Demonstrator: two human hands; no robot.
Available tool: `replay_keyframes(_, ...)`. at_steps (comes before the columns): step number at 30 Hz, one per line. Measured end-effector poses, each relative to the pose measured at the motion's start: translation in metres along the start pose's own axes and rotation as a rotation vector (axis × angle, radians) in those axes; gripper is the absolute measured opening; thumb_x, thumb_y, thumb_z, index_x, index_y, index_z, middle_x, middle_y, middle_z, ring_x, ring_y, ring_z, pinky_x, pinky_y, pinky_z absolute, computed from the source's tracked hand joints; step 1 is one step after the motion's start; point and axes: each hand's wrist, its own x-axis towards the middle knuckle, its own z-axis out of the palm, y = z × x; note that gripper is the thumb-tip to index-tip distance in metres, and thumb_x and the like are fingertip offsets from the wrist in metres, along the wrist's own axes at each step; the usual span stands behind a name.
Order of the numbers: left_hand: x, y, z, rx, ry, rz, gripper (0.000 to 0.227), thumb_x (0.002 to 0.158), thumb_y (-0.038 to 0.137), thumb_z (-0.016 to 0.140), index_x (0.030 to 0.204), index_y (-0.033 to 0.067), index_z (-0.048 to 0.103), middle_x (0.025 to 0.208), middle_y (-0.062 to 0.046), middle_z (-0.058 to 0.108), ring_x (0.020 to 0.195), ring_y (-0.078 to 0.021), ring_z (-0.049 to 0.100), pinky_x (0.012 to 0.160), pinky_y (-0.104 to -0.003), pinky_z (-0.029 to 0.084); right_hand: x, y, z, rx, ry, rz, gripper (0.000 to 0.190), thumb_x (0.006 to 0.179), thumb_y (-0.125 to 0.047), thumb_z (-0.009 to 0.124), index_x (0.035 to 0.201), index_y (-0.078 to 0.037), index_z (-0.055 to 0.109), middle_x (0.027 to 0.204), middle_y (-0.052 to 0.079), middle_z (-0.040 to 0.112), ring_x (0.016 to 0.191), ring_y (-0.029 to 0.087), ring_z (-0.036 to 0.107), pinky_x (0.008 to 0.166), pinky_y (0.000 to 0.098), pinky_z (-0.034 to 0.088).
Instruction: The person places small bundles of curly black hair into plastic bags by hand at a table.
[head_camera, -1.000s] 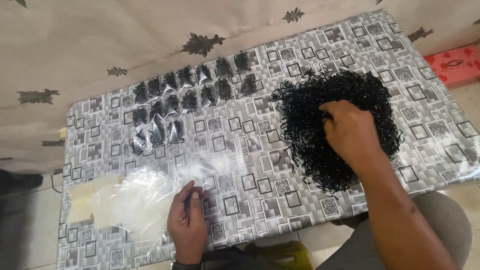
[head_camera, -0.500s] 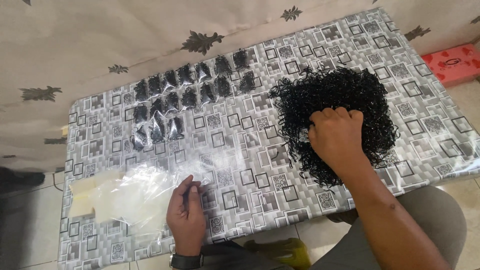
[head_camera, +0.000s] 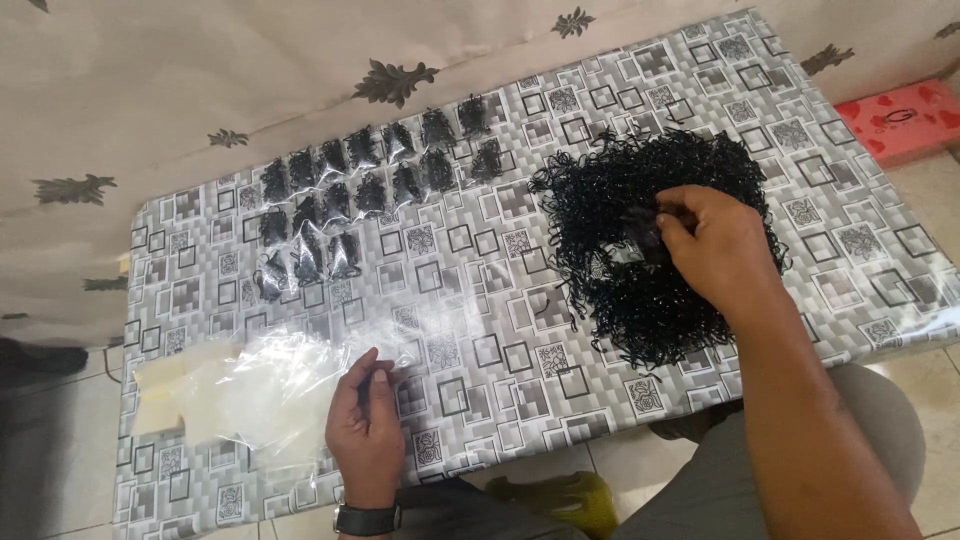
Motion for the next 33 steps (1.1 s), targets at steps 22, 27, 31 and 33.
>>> replay_keyframes(22, -0.004, -0.012, -0.004, 0.130, -0.019, 0.408, 0.023, 0.094, -0.003, 0.047, 0.103, 0.0007, 0.069, 0.084, -0.007, 0.061, 0.075, -0.0182, 0.058, 0.066, -0.028, 0.049, -0.018, -0.005, 0.014, -0.245, 0.071, -0.273, 0.026, 0.098, -0.021, 0.065, 0.117, -0.005, 0.075, 0.095, 0.015, 0.076, 0.082, 0.035, 0.069, 0.076, 0.0498, 0.053)
replay_keyframes(27, -0.005, 0.000, 0.001, 0.630, -0.090, 0.573, 0.032, 0.091, 0.021, 0.070, 0.116, 0.0011, 0.070, 0.097, -0.011, 0.061, 0.074, -0.0238, 0.064, 0.052, -0.035, 0.054, -0.010, 0.031, 0.010, 0.035, 0.207, -0.211, 0.025, 0.112, -0.016, 0.060, 0.129, -0.002, 0.073, 0.106, 0.013, 0.074, 0.085, 0.024, 0.065, 0.077, 0.0377, 0.053)
replay_keyframes(31, 0.005, 0.005, -0.007, 0.886, -0.132, 0.284, 0.058, 0.093, 0.034, 0.061, 0.140, 0.0023, 0.050, 0.145, -0.029, 0.045, 0.066, -0.0361, 0.070, 0.043, -0.042, 0.059, -0.017, 0.018, 0.005, 0.203, 0.156, -0.078, 0.020, 0.113, -0.009, 0.058, 0.127, -0.002, 0.070, 0.086, 0.015, 0.072, 0.075, 0.021, 0.072, 0.069, 0.0319, 0.057)
replay_keyframes(33, 0.010, -0.008, -0.010, 1.037, -0.142, 0.320, 0.050, 0.094, 0.035, 0.061, 0.133, 0.0060, 0.056, 0.144, -0.017, 0.056, 0.076, -0.0364, 0.074, 0.047, -0.045, 0.060, -0.017, 0.016, 0.002, 0.131, 0.159, -0.100, 0.022, 0.112, -0.010, 0.058, 0.129, -0.005, 0.072, 0.082, 0.012, 0.072, 0.069, 0.018, 0.068, 0.069, 0.0325, 0.055)
